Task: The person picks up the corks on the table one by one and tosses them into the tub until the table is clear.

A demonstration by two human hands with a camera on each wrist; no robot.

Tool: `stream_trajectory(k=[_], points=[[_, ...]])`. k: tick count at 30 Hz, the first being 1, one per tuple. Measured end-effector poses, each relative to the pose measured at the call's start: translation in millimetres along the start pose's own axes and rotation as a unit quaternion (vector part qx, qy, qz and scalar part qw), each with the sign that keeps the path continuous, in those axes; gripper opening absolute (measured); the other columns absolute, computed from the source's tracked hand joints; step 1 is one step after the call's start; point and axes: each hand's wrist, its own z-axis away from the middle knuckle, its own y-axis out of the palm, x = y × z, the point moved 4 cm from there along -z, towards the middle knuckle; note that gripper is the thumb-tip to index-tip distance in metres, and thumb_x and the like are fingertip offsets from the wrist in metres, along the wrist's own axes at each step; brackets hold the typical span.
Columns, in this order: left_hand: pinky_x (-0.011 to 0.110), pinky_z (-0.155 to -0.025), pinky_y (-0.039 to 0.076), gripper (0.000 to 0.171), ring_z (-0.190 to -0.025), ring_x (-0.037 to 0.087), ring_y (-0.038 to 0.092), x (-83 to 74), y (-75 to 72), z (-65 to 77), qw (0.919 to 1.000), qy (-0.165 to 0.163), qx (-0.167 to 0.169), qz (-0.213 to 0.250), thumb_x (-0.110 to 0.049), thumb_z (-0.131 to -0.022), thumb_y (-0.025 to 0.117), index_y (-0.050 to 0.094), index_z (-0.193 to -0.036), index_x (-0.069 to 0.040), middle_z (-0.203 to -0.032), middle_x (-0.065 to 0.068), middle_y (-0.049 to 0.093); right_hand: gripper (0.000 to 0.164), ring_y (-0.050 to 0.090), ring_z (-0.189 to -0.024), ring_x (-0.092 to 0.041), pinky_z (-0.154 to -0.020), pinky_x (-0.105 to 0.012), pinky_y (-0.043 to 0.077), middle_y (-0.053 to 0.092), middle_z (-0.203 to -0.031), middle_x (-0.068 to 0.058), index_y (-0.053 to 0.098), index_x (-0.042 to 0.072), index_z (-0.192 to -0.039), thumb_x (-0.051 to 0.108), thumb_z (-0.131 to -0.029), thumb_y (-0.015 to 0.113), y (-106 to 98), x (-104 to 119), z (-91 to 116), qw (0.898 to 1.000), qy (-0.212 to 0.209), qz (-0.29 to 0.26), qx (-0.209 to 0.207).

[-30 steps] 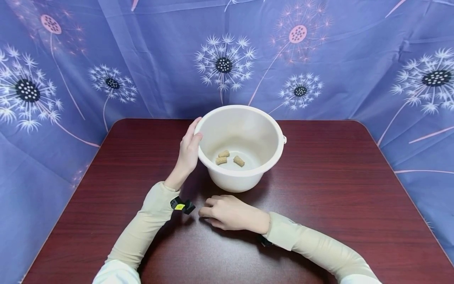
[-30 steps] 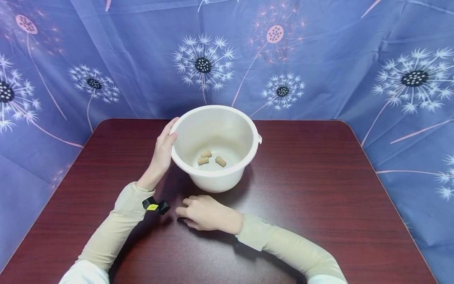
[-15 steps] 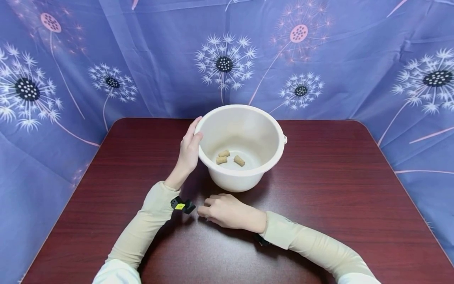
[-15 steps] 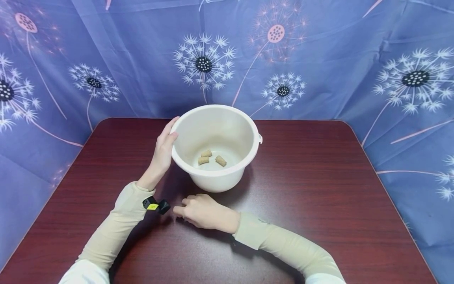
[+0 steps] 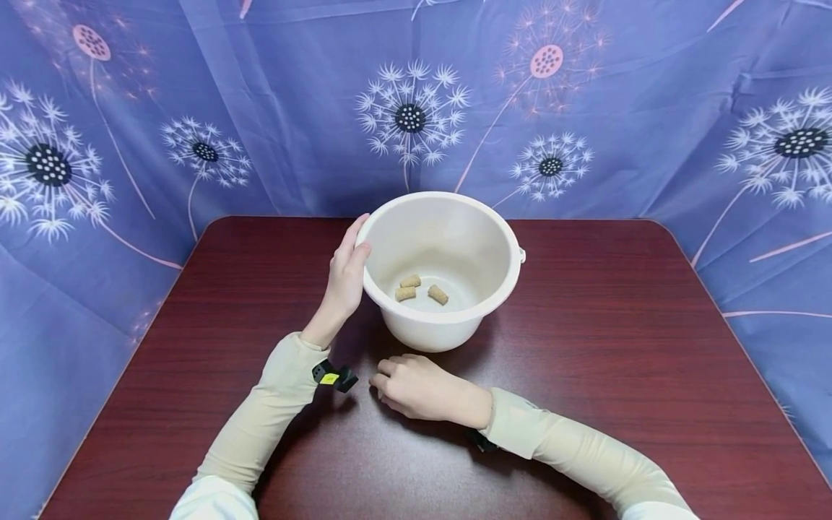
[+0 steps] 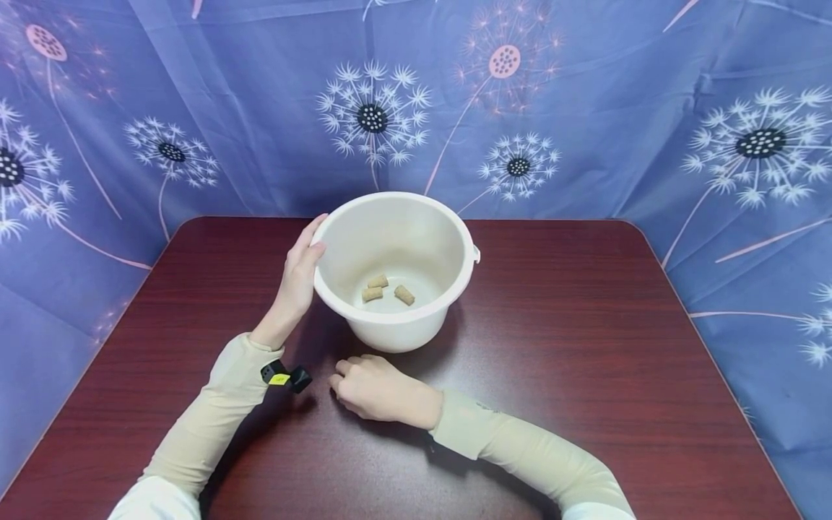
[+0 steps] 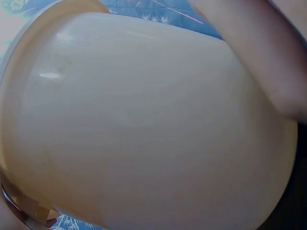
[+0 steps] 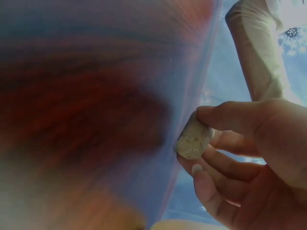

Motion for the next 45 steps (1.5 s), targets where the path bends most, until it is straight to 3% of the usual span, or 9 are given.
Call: stream_trajectory(k=[9, 16, 23, 27, 31, 40, 45], points=[[0.045, -0.105, 0.041, 0.050, -0.126, 0.028, 0.051, 1.2, 0.2, 0.0, 1.0000, -0.002, 0.001, 0.008, -0.014, -0.099, 0.037, 0.038, -0.149, -0.011, -0.147, 0.013, 0.047, 0.011, 0.060, -0.071, -0.013, -0.068, -0.025, 0.050, 0.057, -0.083, 0.004, 0.060, 0.015, -0.090, 0.025, -0.091, 0.064, -4.2, 2.4, 3.3, 1.000, 0.001, -0.010, -0.030], [0.045, -0.105, 0.041, 0.050, -0.126, 0.028, 0.050, 1.6, 0.7, 0.0, 1.0000, -0.002, 0.002, 0.008, -0.014, -0.099, 0.036, 0.037, -0.149, -0.011, -0.147, 0.012, 0.046, 0.010, 0.060, -0.076, -0.013, -0.072, -0.024, 0.050, 0.059, -0.081, 0.007, 0.058, 0.015, -0.091, 0.024, -0.095, 0.058, -8.8, 4.8, 3.8, 0.999, -0.002, -0.010, -0.032], [0.045, -0.105, 0.042, 0.050, -0.126, 0.028, 0.051, 3.3, 0.8, -0.2, 1.0000, -0.005, 0.004, 0.007, -0.015, -0.099, 0.036, 0.037, -0.149, -0.012, -0.148, 0.011, 0.046, 0.006, 0.059, -0.072, -0.010, -0.064, -0.020, 0.049, 0.057, -0.080, 0.006, 0.058, 0.013, -0.095, 0.019, -0.096, 0.058, -12.6, 5.2, 6.0, 0.999, -0.009, -0.041, -0.034], [0.045, -0.105, 0.041, 0.050, -0.126, 0.028, 0.051, 2.5, 0.4, -0.2, 1.0000, -0.003, 0.004, 0.007, -0.015, -0.099, 0.036, 0.037, -0.149, -0.011, -0.147, 0.012, 0.046, 0.013, 0.059, -0.081, -0.007, -0.072, -0.017, 0.050, 0.060, -0.088, 0.007, 0.061, 0.012, -0.104, 0.016, -0.093, 0.062, -13.6, 3.4, 7.1, 0.998, -0.006, -0.060, -0.024], [0.045, -0.105, 0.041, 0.050, -0.127, 0.028, 0.050, 1.7, 0.1, -0.4, 1.0000, -0.002, 0.002, 0.007, -0.014, -0.099, 0.037, 0.037, -0.149, -0.011, -0.147, 0.012, 0.046, 0.011, 0.061, -0.085, -0.006, -0.078, -0.016, 0.050, 0.064, -0.091, 0.008, 0.062, 0.013, -0.101, 0.016, -0.091, 0.064, -15.8, 2.0, 7.4, 0.997, -0.010, -0.074, -0.031], [0.044, -0.106, 0.040, 0.050, -0.126, 0.028, 0.050, 1.5, 0.0, -0.6, 1.0000, -0.002, -0.001, 0.001, -0.015, -0.099, 0.037, 0.038, -0.149, -0.009, -0.147, 0.012, 0.047, 0.018, 0.064, -0.085, -0.005, -0.080, -0.015, 0.050, 0.069, -0.091, 0.008, 0.063, 0.007, -0.104, 0.012, -0.088, 0.068, -19.9, 1.3, 8.7, 0.992, -0.031, -0.103, -0.061], [0.044, -0.105, 0.041, 0.050, -0.125, 0.028, 0.051, 1.6, 0.0, -0.8, 1.0000, 0.000, -0.001, -0.001, -0.015, -0.099, 0.037, 0.038, -0.149, -0.010, -0.147, 0.013, 0.047, 0.016, 0.064, -0.082, -0.005, -0.077, -0.016, 0.051, 0.069, -0.089, 0.009, 0.064, 0.009, -0.102, 0.015, -0.088, 0.069, -21.0, 1.6, 9.2, 0.992, -0.032, -0.091, -0.078]])
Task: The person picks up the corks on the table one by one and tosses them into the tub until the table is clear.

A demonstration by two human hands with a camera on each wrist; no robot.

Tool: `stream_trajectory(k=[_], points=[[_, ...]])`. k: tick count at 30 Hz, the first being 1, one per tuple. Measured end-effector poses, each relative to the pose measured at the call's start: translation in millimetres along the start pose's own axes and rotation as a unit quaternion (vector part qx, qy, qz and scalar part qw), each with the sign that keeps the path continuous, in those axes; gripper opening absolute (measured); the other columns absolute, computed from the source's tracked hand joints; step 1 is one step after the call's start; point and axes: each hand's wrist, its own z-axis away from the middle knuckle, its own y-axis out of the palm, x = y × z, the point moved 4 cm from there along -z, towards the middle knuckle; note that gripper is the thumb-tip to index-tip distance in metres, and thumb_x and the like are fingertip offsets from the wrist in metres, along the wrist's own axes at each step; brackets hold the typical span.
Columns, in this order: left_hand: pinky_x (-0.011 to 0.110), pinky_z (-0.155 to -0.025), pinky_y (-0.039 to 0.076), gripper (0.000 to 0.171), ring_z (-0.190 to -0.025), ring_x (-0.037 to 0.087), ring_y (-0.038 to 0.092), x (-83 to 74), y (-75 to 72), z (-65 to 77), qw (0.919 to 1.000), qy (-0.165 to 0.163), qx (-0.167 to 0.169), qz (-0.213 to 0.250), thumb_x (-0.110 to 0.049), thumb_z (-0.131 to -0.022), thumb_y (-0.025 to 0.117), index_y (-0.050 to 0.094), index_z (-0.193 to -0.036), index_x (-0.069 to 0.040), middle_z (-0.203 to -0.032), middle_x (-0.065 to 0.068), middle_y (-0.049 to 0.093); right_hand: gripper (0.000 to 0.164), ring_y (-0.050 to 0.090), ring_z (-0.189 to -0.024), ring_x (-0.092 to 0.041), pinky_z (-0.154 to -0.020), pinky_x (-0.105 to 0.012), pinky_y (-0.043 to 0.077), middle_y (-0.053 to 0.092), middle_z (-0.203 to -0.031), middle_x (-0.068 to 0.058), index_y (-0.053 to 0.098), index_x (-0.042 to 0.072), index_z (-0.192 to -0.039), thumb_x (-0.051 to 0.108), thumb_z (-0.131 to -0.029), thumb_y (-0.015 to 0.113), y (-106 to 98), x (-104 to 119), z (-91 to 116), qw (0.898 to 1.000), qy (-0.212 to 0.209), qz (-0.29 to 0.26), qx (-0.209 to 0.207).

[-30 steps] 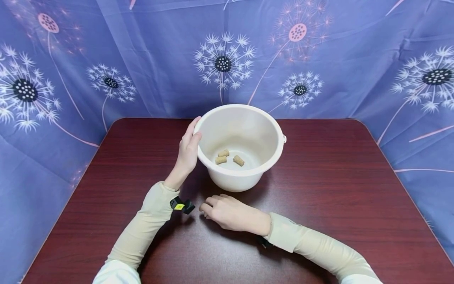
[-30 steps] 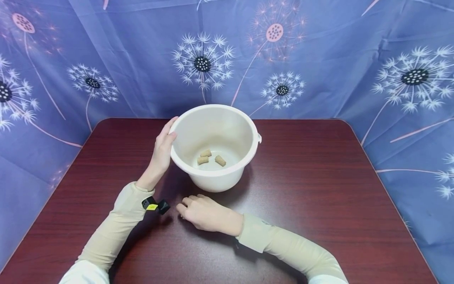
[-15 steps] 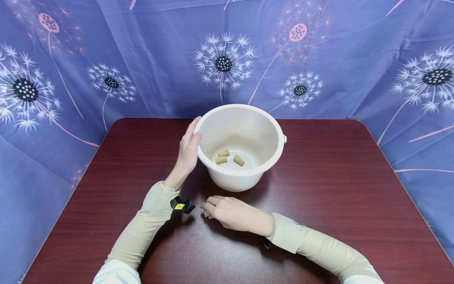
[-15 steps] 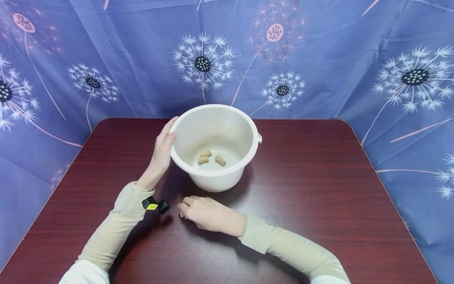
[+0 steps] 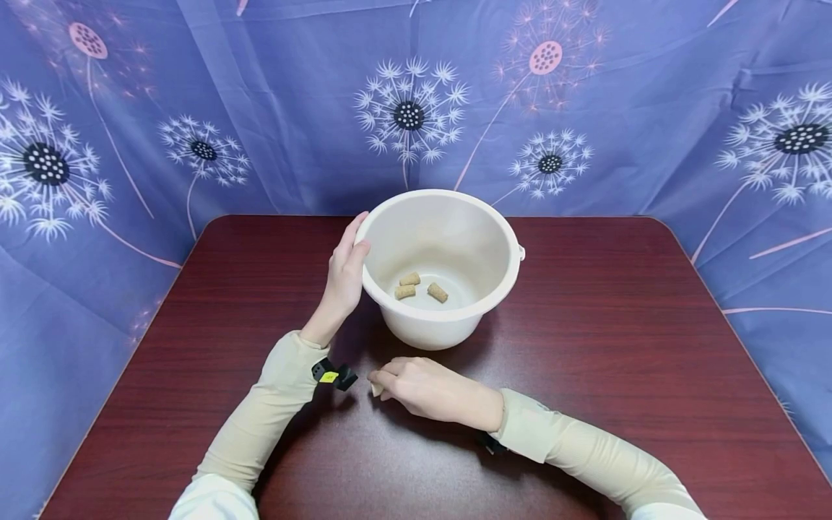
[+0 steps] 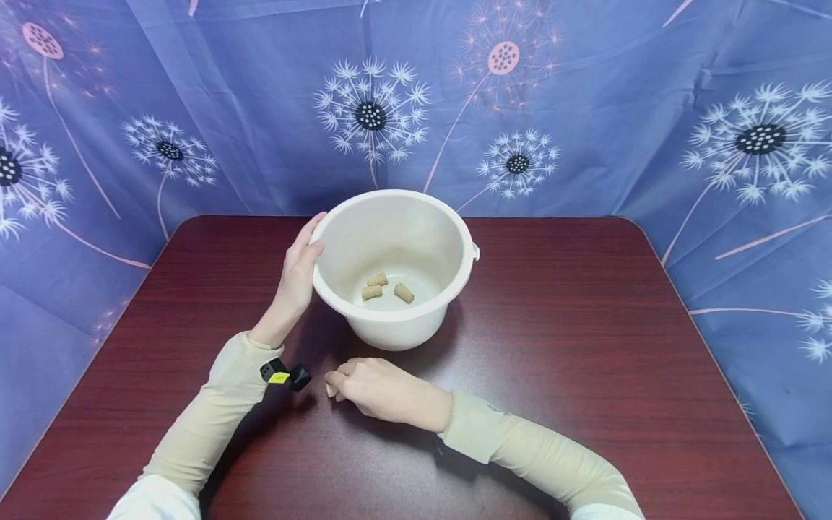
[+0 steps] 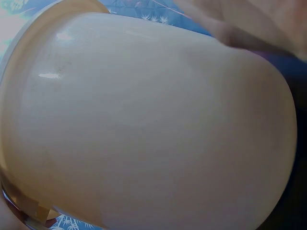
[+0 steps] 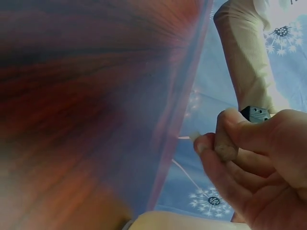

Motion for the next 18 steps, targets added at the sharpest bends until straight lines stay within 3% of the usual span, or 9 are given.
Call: stream_trajectory(k=[8, 18], points=[[0.044, -0.106, 0.040, 0.050, -0.126, 0.027, 0.050, 0.0, 0.2, -0.3, 1.0000, -0.002, 0.000, 0.002, -0.015, -0.099, 0.037, 0.038, -0.149, -0.011, -0.147, 0.012, 0.046, 0.024, 0.061, -0.078, -0.003, -0.071, -0.015, 0.050, 0.066, -0.085, 0.013, 0.063, 0.013, -0.100, -0.002, -0.081, 0.067, -4.3, 0.3, 1.0, 1.000, 0.003, 0.018, 0.005], [0.044, -0.105, 0.041, 0.050, -0.125, 0.027, 0.051, -0.1, -0.2, -0.1, 1.0000, -0.004, -0.001, -0.001, -0.016, -0.098, 0.037, 0.038, -0.149, -0.012, -0.147, 0.011, 0.047, 0.015, 0.056, -0.075, -0.005, -0.070, -0.015, 0.047, 0.062, -0.085, 0.012, 0.060, 0.013, -0.095, 0.006, -0.085, 0.068, -12.1, -0.1, 1.8, 0.999, -0.012, 0.031, -0.037]])
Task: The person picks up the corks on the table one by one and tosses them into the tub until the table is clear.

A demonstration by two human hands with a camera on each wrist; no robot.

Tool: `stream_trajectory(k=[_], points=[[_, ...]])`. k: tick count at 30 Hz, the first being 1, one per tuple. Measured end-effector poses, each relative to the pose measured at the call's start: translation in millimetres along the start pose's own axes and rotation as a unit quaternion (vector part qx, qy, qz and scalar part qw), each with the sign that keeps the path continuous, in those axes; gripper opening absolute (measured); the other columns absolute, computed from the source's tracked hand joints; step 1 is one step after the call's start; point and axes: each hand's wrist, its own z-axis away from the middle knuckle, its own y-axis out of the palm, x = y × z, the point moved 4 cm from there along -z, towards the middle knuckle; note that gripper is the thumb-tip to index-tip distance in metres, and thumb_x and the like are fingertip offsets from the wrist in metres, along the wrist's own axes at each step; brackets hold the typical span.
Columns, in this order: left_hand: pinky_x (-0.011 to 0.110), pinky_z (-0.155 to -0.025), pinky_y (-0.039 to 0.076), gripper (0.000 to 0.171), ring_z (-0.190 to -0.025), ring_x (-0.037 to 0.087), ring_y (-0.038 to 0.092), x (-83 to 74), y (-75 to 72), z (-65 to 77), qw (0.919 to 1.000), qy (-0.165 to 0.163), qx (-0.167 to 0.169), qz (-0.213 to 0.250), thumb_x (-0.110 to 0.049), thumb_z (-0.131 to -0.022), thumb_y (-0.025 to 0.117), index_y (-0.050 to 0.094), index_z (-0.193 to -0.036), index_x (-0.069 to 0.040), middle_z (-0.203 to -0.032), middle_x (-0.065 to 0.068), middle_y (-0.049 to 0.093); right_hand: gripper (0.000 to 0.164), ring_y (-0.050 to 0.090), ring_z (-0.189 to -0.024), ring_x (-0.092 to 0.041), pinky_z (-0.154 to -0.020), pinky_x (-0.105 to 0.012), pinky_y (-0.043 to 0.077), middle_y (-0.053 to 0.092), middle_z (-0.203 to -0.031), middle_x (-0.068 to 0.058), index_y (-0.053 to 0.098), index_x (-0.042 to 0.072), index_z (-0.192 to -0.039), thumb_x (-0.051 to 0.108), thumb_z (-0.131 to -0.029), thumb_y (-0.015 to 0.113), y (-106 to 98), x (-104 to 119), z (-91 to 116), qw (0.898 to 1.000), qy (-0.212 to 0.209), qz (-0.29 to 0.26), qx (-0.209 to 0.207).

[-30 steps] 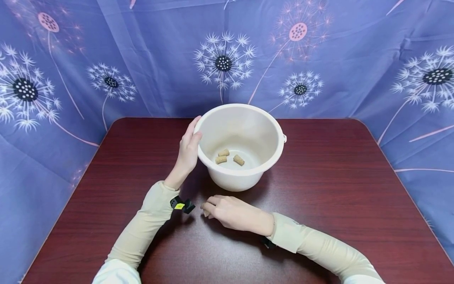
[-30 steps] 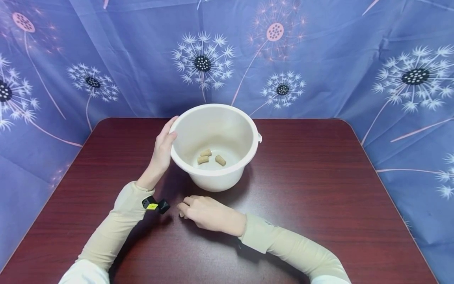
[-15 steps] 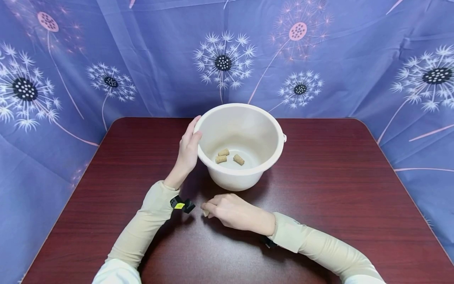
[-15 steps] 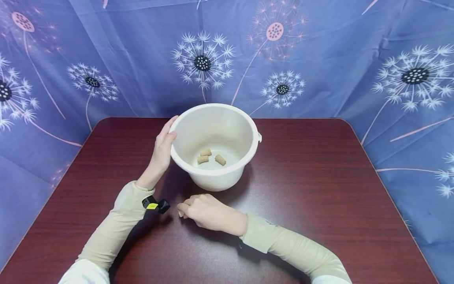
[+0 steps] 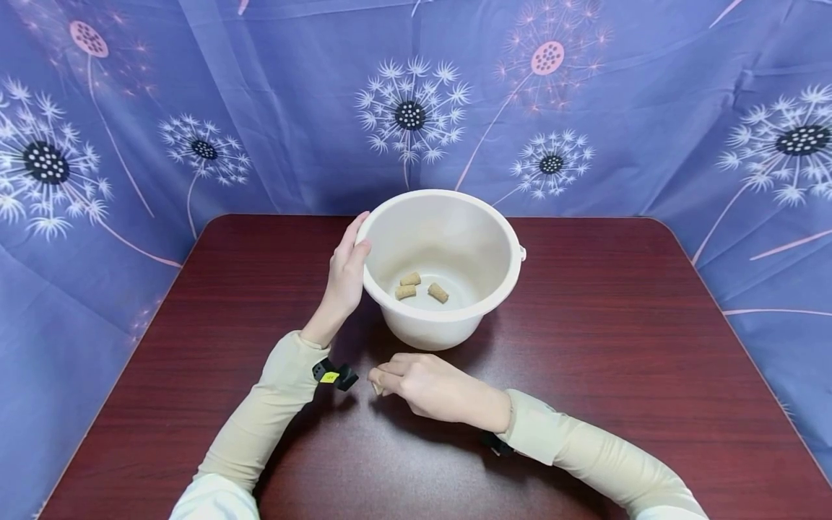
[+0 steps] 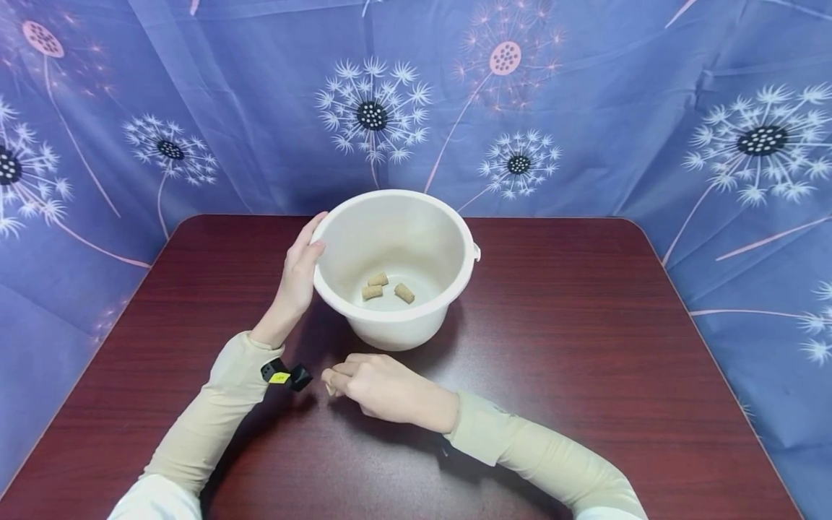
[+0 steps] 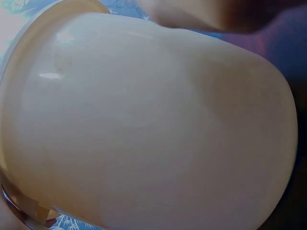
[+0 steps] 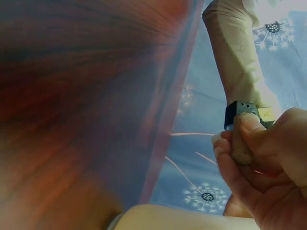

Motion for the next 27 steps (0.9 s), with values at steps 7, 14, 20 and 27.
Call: stream_trajectory(k=[7, 14, 20, 27], points=[[0.044, -0.105, 0.041, 0.050, -0.125, 0.028, 0.051, 0.8, -0.5, -0.3, 1.0000, 0.001, 0.001, -0.003, -0.015, -0.098, 0.037, 0.038, -0.149, -0.012, -0.147, 0.011, 0.046, 0.021, 0.056, -0.078, -0.005, -0.073, -0.013, 0.047, 0.062, -0.087, 0.010, 0.063, 0.010, -0.100, -0.001, -0.082, 0.068, -10.8, -2.3, 1.4, 0.999, -0.002, -0.021, -0.043], [0.045, -0.104, 0.042, 0.050, -0.124, 0.028, 0.052, 1.7, -0.4, 0.1, 1.0000, 0.008, -0.002, 0.000, -0.016, -0.098, 0.037, 0.038, -0.148, -0.009, -0.146, 0.012, 0.047, 0.022, 0.054, -0.081, -0.004, -0.074, -0.012, 0.045, 0.058, -0.086, 0.010, 0.058, 0.011, -0.095, -0.005, -0.082, 0.065, -17.6, -2.4, 0.9, 0.998, -0.005, -0.026, -0.051], [0.044, -0.104, 0.042, 0.050, -0.124, 0.028, 0.052, 1.1, -0.7, -0.3, 1.0000, 0.009, -0.003, 0.001, -0.016, -0.098, 0.037, 0.039, -0.148, -0.011, -0.146, 0.012, 0.048, 0.022, 0.054, -0.082, -0.005, -0.076, -0.013, 0.046, 0.058, -0.086, 0.009, 0.059, 0.009, -0.098, -0.005, -0.082, 0.065, -25.2, -4.4, 0.9, 0.997, -0.005, -0.031, -0.070], [0.045, -0.103, 0.042, 0.050, -0.124, 0.028, 0.051, 0.8, -0.1, -0.5, 1.0000, 0.009, 0.000, 0.000, -0.016, -0.099, 0.036, 0.038, -0.148, -0.011, -0.147, 0.012, 0.047, 0.024, 0.055, -0.083, -0.006, -0.079, -0.013, 0.047, 0.059, -0.088, 0.008, 0.060, 0.007, -0.102, -0.003, -0.082, 0.067, -29.3, -3.7, 2.3, 0.996, -0.012, -0.031, -0.077]])
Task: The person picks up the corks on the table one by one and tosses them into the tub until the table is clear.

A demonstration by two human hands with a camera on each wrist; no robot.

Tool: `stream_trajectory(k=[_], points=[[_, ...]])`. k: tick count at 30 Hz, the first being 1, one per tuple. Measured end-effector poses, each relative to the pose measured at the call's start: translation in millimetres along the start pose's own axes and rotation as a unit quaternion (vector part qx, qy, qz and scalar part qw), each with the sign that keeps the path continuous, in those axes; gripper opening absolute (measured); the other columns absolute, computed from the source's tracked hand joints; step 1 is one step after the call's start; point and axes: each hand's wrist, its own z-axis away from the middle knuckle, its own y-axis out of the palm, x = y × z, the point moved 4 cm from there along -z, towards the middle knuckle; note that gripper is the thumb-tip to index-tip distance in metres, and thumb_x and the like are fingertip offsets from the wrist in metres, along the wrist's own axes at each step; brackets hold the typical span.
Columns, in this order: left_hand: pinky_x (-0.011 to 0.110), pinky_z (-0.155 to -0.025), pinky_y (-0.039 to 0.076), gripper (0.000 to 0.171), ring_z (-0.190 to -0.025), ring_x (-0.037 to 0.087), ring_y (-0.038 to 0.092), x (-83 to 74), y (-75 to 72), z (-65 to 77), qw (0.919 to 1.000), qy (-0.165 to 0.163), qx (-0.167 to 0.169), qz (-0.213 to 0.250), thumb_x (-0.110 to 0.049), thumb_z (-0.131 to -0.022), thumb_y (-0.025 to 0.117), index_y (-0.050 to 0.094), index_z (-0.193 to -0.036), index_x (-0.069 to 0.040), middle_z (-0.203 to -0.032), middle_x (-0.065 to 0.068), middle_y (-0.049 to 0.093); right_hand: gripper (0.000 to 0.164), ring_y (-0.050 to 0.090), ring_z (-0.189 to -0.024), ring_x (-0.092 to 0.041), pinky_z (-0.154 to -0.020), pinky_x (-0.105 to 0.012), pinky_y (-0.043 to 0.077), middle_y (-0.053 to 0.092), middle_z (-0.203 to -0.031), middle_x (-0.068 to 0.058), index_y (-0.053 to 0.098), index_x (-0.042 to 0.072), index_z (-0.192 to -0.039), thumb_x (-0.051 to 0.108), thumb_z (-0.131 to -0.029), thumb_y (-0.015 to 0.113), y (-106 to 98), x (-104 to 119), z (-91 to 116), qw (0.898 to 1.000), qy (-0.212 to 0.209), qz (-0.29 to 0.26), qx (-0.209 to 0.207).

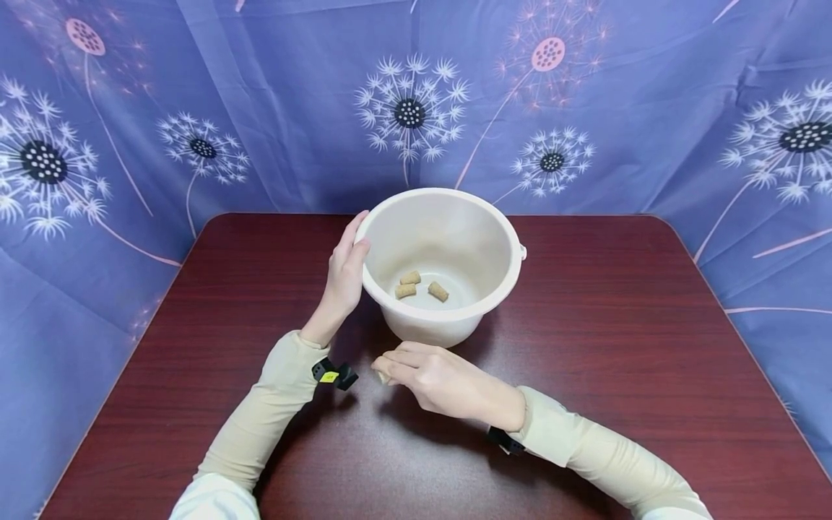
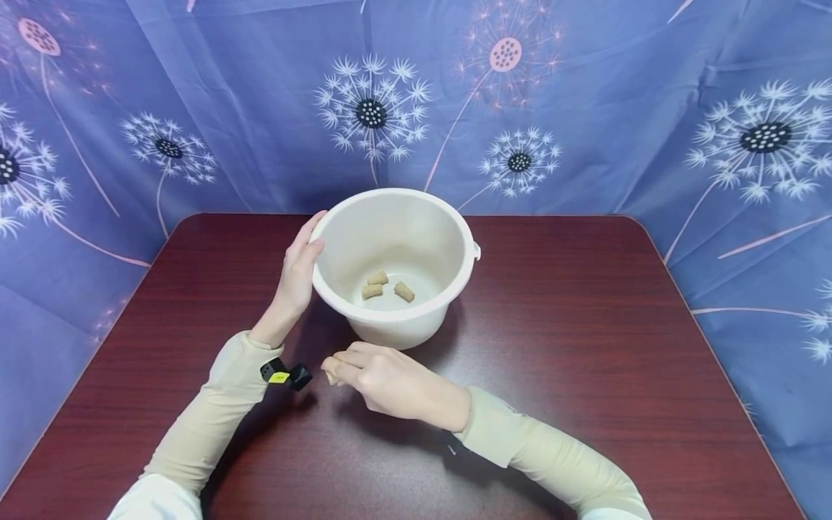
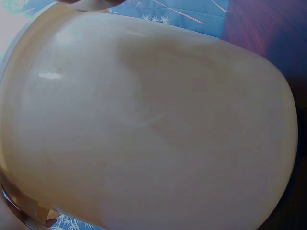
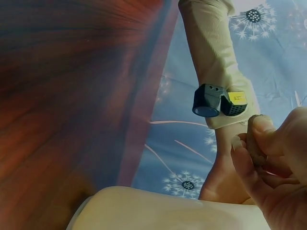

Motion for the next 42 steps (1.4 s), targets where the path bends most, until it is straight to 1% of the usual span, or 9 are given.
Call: stream_trajectory(k=[6, 17, 20, 25, 30, 36, 42], points=[[0.045, -0.103, 0.043, 0.050, -0.125, 0.028, 0.052, -0.5, 0.1, 0.7, 1.0000, 0.001, -0.001, -0.001, -0.016, -0.099, 0.036, 0.038, -0.148, -0.011, -0.146, 0.012, 0.047, 0.020, 0.054, -0.083, -0.006, -0.079, -0.013, 0.046, 0.057, -0.087, 0.008, 0.059, 0.008, -0.100, -0.003, -0.085, 0.064, -5.2, 0.1, -1.1, 1.000, -0.002, -0.003, -0.005], [0.045, -0.104, 0.042, 0.050, -0.125, 0.027, 0.051, -0.8, 1.0, -0.2, 1.0000, 0.002, -0.001, -0.002, -0.016, -0.099, 0.036, 0.038, -0.148, -0.011, -0.147, 0.012, 0.047, 0.020, 0.053, -0.085, -0.005, -0.080, -0.014, 0.046, 0.057, -0.091, 0.009, 0.059, 0.008, -0.106, -0.001, -0.089, 0.061, -14.6, -1.7, 0.1, 1.000, 0.015, 0.010, 0.001], [0.044, -0.104, 0.042, 0.050, -0.125, 0.027, 0.051, -0.6, 1.0, -0.1, 1.0000, 0.002, -0.001, -0.004, -0.015, -0.099, 0.036, 0.038, -0.148, -0.011, -0.147, 0.012, 0.047, 0.017, 0.053, -0.085, -0.005, -0.081, -0.014, 0.046, 0.057, -0.091, 0.008, 0.059, 0.008, -0.105, 0.000, -0.090, 0.060, -16.6, -1.0, -0.6, 1.000, 0.013, 0.007, -0.002], [0.044, -0.104, 0.042, 0.050, -0.125, 0.027, 0.051, -1.8, 0.7, 0.6, 1.0000, 0.003, -0.002, -0.005, -0.015, -0.098, 0.037, 0.039, -0.148, -0.010, -0.147, 0.011, 0.047, 0.016, 0.055, -0.090, -0.006, -0.084, -0.014, 0.045, 0.057, -0.093, 0.007, 0.059, 0.006, -0.107, -0.001, -0.093, 0.054, -23.1, -0.2, -1.8, 1.000, 0.015, -0.014, -0.011], [0.045, -0.104, 0.041, 0.050, -0.126, 0.028, 0.051, -3.6, 0.3, 0.7, 1.0000, 0.007, -0.001, -0.002, -0.014, -0.098, 0.037, 0.038, -0.148, -0.009, -0.147, 0.012, 0.047, 0.017, 0.055, -0.091, -0.006, -0.085, -0.014, 0.045, 0.057, -0.094, 0.006, 0.058, 0.006, -0.107, -0.001, -0.092, 0.055, -27.8, 0.6, -2.8, 1.000, 0.010, -0.018, -0.019], [0.044, -0.106, 0.040, 0.050, -0.127, 0.028, 0.049, -1.4, 0.7, 0.7, 1.0000, 0.002, 0.000, -0.002, -0.015, -0.098, 0.036, 0.038, -0.148, -0.010, -0.148, 0.012, 0.046, 0.018, 0.054, -0.091, -0.007, -0.085, -0.015, 0.045, 0.056, -0.094, 0.006, 0.058, 0.006, -0.108, -0.003, -0.092, 0.053, -32.3, 0.1, -2.9, 0.999, 0.009, -0.023, -0.025], [0.045, -0.105, 0.041, 0.050, -0.126, 0.028, 0.050, 0.4, 0.3, 0.7, 1.0000, -0.001, -0.003, -0.002, -0.015, -0.098, 0.037, 0.039, -0.148, -0.011, -0.147, 0.012, 0.046, 0.018, 0.054, -0.090, -0.007, -0.084, -0.016, 0.045, 0.055, -0.092, 0.006, 0.058, 0.006, -0.107, -0.004, -0.092, 0.053, -34.0, -0.4, -2.9, 0.999, 0.006, -0.024, -0.031]])
